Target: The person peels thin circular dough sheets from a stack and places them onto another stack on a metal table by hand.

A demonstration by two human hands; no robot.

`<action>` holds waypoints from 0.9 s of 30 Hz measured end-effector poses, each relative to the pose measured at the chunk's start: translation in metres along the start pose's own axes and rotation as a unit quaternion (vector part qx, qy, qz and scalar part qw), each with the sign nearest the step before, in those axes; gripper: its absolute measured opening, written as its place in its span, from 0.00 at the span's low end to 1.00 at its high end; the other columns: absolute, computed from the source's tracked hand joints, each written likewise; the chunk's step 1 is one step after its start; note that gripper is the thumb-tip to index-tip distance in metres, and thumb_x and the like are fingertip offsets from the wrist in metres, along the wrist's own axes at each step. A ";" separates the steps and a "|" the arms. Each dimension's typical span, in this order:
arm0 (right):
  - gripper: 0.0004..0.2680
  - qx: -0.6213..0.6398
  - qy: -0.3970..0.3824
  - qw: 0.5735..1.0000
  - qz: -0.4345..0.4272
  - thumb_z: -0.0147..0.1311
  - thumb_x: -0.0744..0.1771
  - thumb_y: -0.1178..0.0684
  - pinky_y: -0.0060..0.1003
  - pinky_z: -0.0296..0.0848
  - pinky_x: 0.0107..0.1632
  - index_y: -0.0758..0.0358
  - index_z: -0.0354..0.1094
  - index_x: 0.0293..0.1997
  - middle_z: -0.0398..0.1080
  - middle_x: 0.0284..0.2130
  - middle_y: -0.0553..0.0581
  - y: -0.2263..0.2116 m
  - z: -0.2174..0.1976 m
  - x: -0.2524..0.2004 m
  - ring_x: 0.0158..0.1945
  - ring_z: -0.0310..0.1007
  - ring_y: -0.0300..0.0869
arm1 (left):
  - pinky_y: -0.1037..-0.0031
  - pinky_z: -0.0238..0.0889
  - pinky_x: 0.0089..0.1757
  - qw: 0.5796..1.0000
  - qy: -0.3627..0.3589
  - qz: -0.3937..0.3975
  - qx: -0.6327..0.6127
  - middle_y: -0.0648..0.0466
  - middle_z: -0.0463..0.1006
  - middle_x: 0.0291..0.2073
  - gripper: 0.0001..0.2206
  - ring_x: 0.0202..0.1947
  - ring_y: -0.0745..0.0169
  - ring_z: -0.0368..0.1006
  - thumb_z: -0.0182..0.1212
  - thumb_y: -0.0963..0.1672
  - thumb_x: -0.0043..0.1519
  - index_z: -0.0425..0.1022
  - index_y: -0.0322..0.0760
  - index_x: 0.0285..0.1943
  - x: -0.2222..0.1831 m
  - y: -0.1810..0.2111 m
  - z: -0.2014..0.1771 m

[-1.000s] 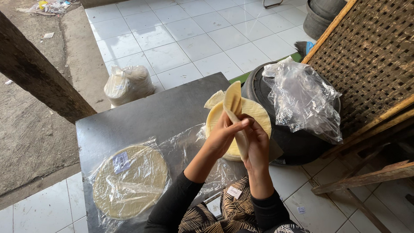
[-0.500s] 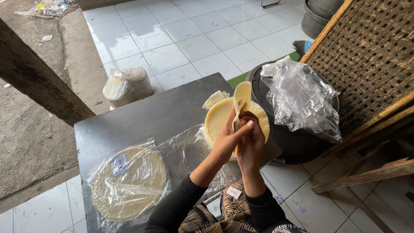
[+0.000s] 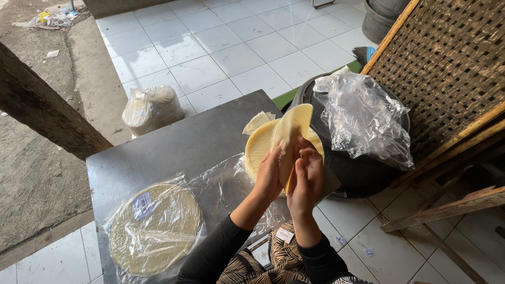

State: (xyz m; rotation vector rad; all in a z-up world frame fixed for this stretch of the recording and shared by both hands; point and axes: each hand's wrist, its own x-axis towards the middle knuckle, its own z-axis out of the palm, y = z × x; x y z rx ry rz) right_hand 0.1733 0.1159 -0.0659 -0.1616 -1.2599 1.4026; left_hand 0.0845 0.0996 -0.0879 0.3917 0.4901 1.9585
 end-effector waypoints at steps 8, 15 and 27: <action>0.27 -0.027 0.015 0.997 0.077 0.45 0.71 0.43 0.45 0.51 0.74 0.68 0.42 0.77 0.51 0.72 0.66 -0.015 0.011 -0.009 0.76 0.50 0.51 | 0.74 0.57 0.61 0.945 -0.037 0.030 0.324 0.50 0.72 0.63 0.23 0.63 0.62 0.66 0.51 0.48 0.70 0.66 0.35 0.72 -0.009 -0.026 0.006; 0.21 0.228 0.139 0.937 0.228 0.38 0.73 0.42 0.46 0.65 0.64 0.66 0.54 0.72 0.63 0.63 0.63 -0.015 -0.020 0.000 0.65 0.64 0.49 | 0.66 0.56 0.64 0.989 -0.032 -0.005 0.142 0.47 0.70 0.63 0.26 0.65 0.56 0.64 0.52 0.50 0.70 0.62 0.32 0.73 -0.007 -0.004 0.009; 0.17 0.546 0.032 0.794 0.265 0.37 0.76 0.48 0.57 0.67 0.67 0.74 0.61 0.67 0.67 0.62 0.71 0.014 -0.090 0.037 0.66 0.67 0.58 | 0.48 0.63 0.61 0.992 0.076 0.011 -0.100 0.37 0.69 0.62 0.23 0.58 0.38 0.71 0.42 0.48 0.70 0.58 0.29 0.71 -0.009 0.114 0.004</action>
